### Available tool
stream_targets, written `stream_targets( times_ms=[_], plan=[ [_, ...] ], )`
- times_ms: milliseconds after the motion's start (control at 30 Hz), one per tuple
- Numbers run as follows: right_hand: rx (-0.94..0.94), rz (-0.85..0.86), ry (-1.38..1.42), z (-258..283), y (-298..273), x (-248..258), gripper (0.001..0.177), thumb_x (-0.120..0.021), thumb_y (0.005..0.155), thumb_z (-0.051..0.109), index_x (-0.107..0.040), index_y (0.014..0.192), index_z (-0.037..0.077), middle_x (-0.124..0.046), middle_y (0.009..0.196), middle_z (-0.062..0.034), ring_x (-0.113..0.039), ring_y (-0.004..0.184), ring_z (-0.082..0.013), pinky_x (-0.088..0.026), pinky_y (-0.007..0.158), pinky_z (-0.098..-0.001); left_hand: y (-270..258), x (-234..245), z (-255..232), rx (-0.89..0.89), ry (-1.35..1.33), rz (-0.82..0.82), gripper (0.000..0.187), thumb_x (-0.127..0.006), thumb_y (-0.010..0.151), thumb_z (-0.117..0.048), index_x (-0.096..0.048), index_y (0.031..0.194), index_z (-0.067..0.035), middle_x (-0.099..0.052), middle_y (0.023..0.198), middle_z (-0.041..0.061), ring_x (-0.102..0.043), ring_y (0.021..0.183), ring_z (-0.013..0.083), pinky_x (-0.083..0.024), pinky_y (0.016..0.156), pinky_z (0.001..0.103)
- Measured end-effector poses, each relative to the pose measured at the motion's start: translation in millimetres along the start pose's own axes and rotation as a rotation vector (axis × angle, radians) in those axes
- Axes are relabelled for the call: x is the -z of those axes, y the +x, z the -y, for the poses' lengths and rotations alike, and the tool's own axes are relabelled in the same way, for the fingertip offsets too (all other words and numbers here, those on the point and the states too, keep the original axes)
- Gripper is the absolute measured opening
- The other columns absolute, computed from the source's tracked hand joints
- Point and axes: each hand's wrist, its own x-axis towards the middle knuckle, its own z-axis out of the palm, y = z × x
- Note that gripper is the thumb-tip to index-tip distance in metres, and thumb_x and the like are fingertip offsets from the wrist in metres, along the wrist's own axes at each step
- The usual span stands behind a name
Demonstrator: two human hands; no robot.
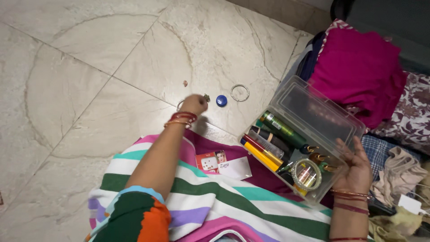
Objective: The person organizes cosmetic and personal items into a clear plastic container by hand and places them into an open suitcase on the floor.
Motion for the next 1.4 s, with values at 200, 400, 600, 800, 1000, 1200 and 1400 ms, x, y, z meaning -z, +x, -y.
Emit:
stream_targets(
  times_ms=[200, 400, 600, 800, 1000, 1200, 1400],
  plan=[
    [-0.007, 0.012, 0.01, 7.4, -6.9, -14.8, 0.067, -0.039, 0.097, -0.004, -0.036, 0.163, 0.006, -0.058, 0.149, -0.0247, -0.062, 0.128, -0.029, -0.054, 0.105, -0.0389, -6.6, 64.9, 0.5, 0.437, -0.593, -0.09, 0.028, -0.059, 0.096, -0.026, -0.075, 0.094, -0.004, -0.07, 0.084, 0.006, -0.066, 0.072, 0.0162, -0.055, 0.062, 0.036],
    [0.001, -0.019, -0.042, 8.6, -8.7, -16.6, 0.067, -0.041, 0.098, -0.003, -0.034, 0.165, 0.005, -0.057, 0.151, -0.025, -0.063, 0.13, -0.0304, -0.054, 0.109, -0.0398, -15.3, 60.1, 11.3, 0.313, 0.173, 0.072, 0.019, -0.069, 0.088, -0.015, -0.077, 0.103, -0.007, -0.075, 0.104, 0.02, -0.074, 0.092, 0.03, -0.056, 0.082, 0.039],
    [-0.011, 0.013, -0.005, 5.6, -5.5, -7.1, 0.067, -0.042, 0.103, -0.003, -0.032, 0.169, 0.007, -0.056, 0.154, -0.0272, -0.062, 0.125, -0.0281, -0.054, 0.098, -0.0366, -21.2, 28.7, 29.1, 0.422, 0.594, -0.022, 0.019, -0.063, 0.094, -0.009, -0.079, 0.104, -0.008, -0.077, 0.109, 0.017, -0.076, 0.101, 0.0327, -0.062, 0.078, 0.042],
    [-0.017, 0.032, 0.054, 6.2, -5.1, -8.2, 0.069, -0.038, 0.099, -0.003, -0.032, 0.167, 0.007, -0.056, 0.15, -0.0253, -0.065, 0.12, -0.0259, -0.057, 0.097, -0.0355, -20.3, 8.9, 35.0, 0.383, 0.667, 0.073, 0.019, -0.064, 0.092, -0.009, -0.08, 0.104, -0.009, -0.077, 0.11, 0.013, -0.076, 0.101, 0.03, -0.062, 0.075, 0.04],
    [-0.014, -0.034, -0.026, 9.2, -8.6, -19.0, 0.07, -0.041, 0.096, -0.004, -0.036, 0.164, 0.006, -0.058, 0.146, -0.0237, -0.065, 0.121, -0.026, -0.056, 0.098, -0.0364, -26.0, -13.3, 36.5, 0.267, 0.821, 0.041, 0.021, -0.062, 0.095, -0.011, -0.081, 0.102, -0.015, -0.078, 0.105, 0.007, -0.075, 0.1, 0.0275, -0.06, 0.076, 0.038],
    [-0.017, -0.026, 0.067, 11.2, -12.0, -24.9, 0.068, -0.041, 0.096, -0.005, -0.036, 0.162, 0.004, -0.059, 0.144, -0.0251, -0.065, 0.119, -0.0258, -0.058, 0.1, -0.0376, -25.1, -10.9, 31.0, 0.198, 0.967, 0.034, 0.018, -0.065, 0.091, -0.017, -0.081, 0.1, -0.018, -0.077, 0.103, 0.003, -0.071, 0.104, 0.0238, -0.059, 0.074, 0.035],
    [-0.011, -0.027, 0.074, 11.6, -13.9, -27.8, 0.068, -0.04, 0.094, -0.006, -0.037, 0.162, 0.003, -0.06, 0.143, -0.0252, -0.067, 0.117, -0.025, -0.059, 0.099, -0.0357, -18.0, -5.2, 32.4, 0.322, 0.928, 0.169, 0.02, -0.063, 0.096, -0.016, -0.08, 0.107, -0.019, -0.079, 0.108, 0.001, -0.075, 0.103, 0.0237, -0.059, 0.073, 0.036]
  ],
)
